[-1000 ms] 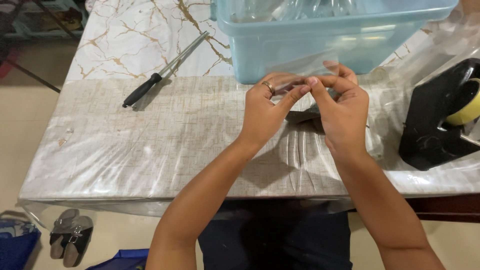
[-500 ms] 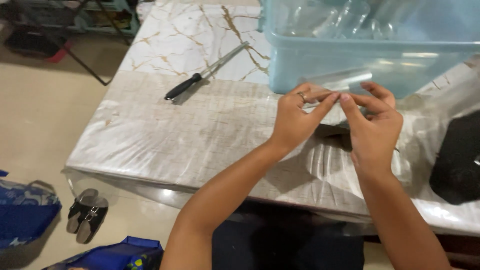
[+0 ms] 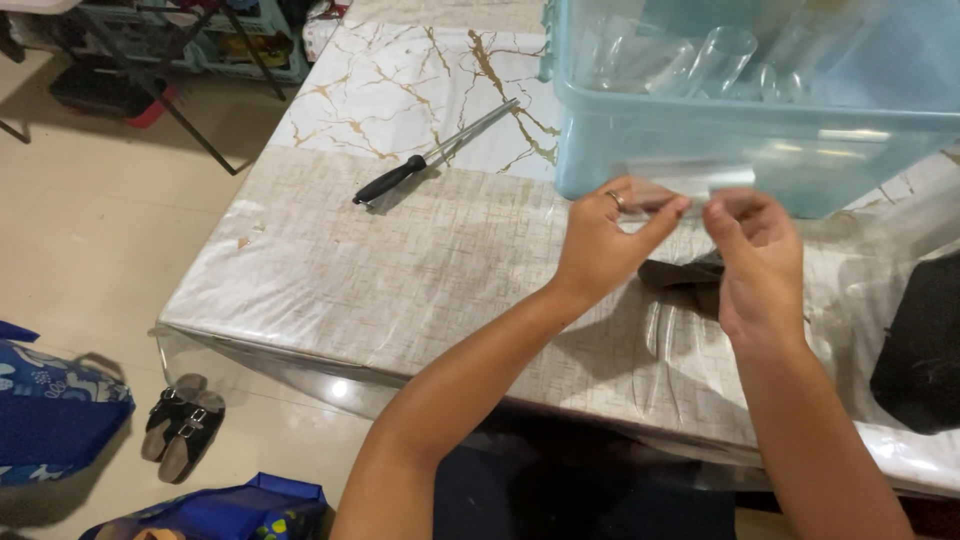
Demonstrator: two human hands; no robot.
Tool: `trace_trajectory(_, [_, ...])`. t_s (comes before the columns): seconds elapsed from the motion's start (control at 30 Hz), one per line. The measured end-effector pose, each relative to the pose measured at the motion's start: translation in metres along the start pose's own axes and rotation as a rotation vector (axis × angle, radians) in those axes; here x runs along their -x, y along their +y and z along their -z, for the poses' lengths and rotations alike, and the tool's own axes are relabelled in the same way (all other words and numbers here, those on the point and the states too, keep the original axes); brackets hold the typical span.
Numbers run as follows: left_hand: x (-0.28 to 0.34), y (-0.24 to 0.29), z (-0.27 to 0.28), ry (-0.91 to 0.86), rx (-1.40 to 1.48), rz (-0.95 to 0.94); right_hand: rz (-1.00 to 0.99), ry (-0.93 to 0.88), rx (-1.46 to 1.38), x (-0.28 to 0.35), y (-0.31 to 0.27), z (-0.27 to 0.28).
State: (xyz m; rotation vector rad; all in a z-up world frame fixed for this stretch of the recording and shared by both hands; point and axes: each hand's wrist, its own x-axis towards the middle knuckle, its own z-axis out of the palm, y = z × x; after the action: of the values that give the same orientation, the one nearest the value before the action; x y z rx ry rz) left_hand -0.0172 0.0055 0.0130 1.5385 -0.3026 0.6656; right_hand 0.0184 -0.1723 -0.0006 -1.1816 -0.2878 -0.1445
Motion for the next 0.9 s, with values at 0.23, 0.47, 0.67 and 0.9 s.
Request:
trace_trajectory(0.23, [0.001, -0.012, -0.003, -0.125, 0.117, 0.025, -0.112, -0.088, 0.087, -0.007, 0.004, 0.014])
trace_trajectory(0.47, [0.0, -0.017, -0.004, -0.162, 0.159, 0.107, -0.03, -0.049, 0.115, 0.0, -0.007, -0.006])
trace_trajectory(0.67, [0.0, -0.025, -0.007, -0.126, 0.21, 0.216, -0.025, -0.033, 0.231, 0.003, 0.004, -0.007])
trace_trajectory(0.9, [-0.002, -0.022, -0.008, -0.073, 0.179, 0.345, 0.084, -0.095, 0.369, 0.008, 0.007, -0.013])
